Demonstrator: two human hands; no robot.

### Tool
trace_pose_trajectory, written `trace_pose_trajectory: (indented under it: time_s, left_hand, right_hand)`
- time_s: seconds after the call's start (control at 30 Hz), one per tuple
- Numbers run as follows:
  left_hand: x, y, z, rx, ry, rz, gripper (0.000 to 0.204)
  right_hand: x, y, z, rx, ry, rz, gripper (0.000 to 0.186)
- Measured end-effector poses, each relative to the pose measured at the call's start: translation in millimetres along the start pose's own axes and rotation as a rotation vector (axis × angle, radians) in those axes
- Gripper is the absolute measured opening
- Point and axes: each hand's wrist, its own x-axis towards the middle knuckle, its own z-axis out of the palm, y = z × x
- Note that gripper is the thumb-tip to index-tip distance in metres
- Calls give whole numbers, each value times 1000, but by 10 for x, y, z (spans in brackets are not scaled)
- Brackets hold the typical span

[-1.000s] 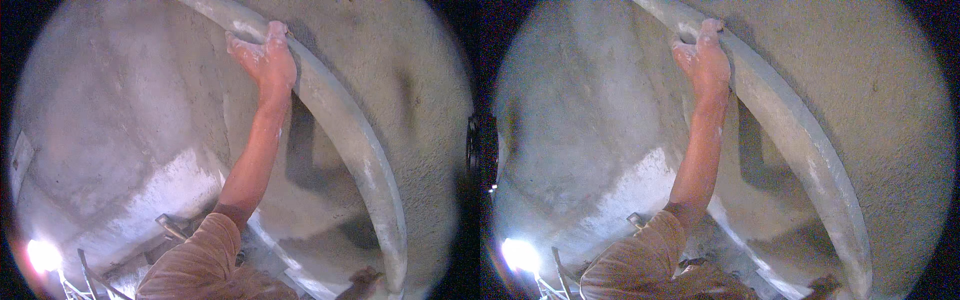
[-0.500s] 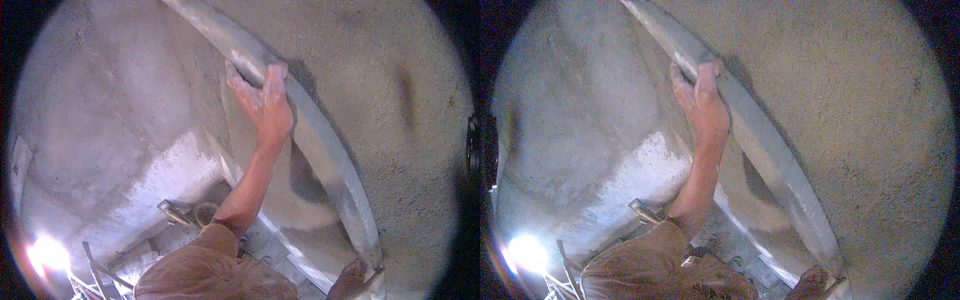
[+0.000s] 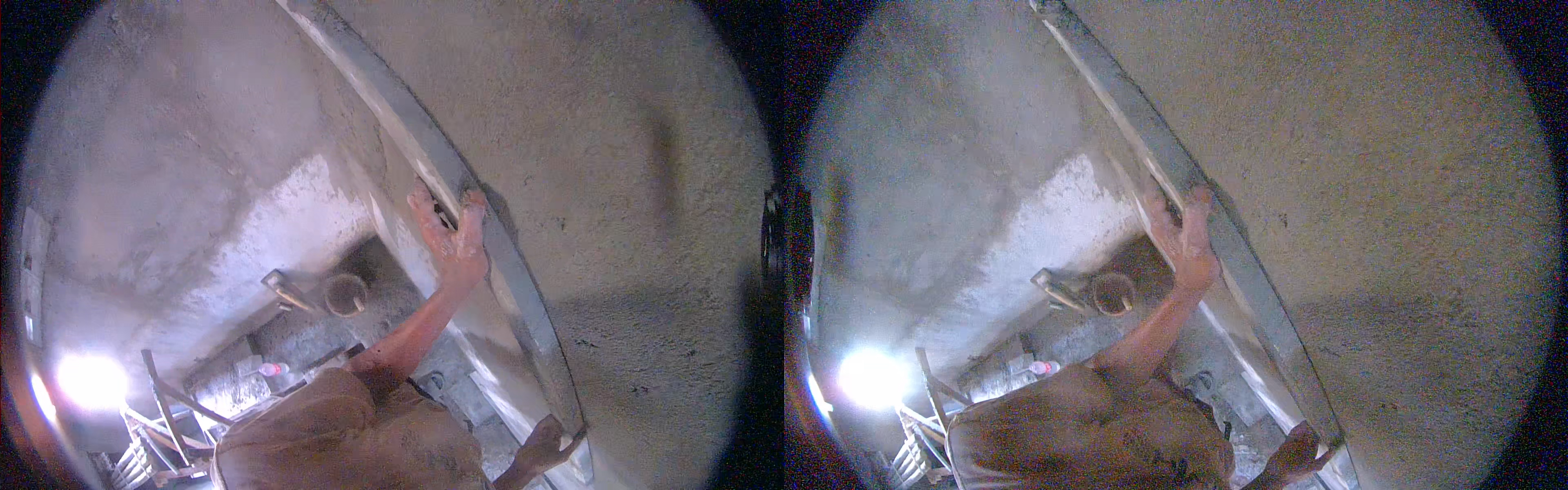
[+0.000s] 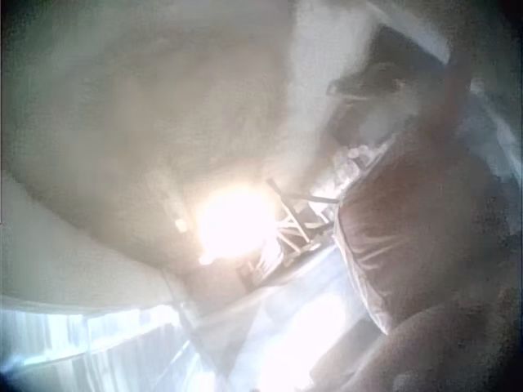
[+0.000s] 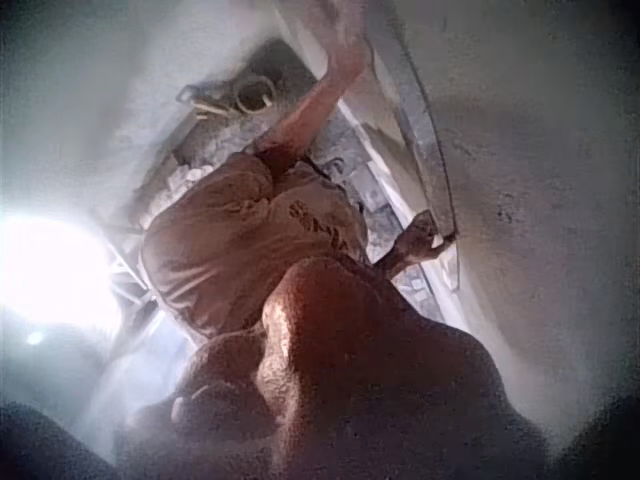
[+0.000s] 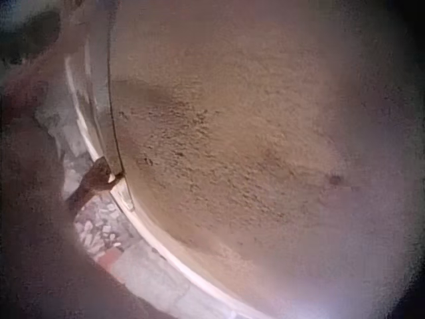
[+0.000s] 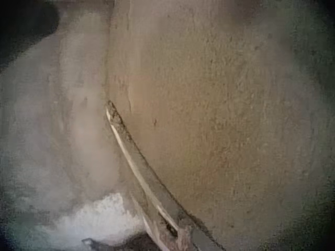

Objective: Apply plaster to a corner and smooth it using a straight-edge tool and trowel.

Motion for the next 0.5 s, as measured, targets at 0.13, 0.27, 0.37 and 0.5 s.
trace_pose_trajectory:
  time_s: [0.13, 0.27, 0.37, 0.5]
  left_hand:
    - [-274, -346, -94, 75, 36, -57, 81]
    - [-623, -886, -136, 113, 54, 93, 75]
    - [-721, -983, -221, 173, 47, 108, 68]
    - [-803, -902, -451, -22, -124, -54, 55]
  right_hand:
    - [431, -50, -655, 70, -161, 147, 54]
    - [562, -61, -773, 83, 104, 118, 53]
    - [492, -31, -640, 52, 137, 98, 43]
    - [584, 8, -934, -305, -9, -23, 58]
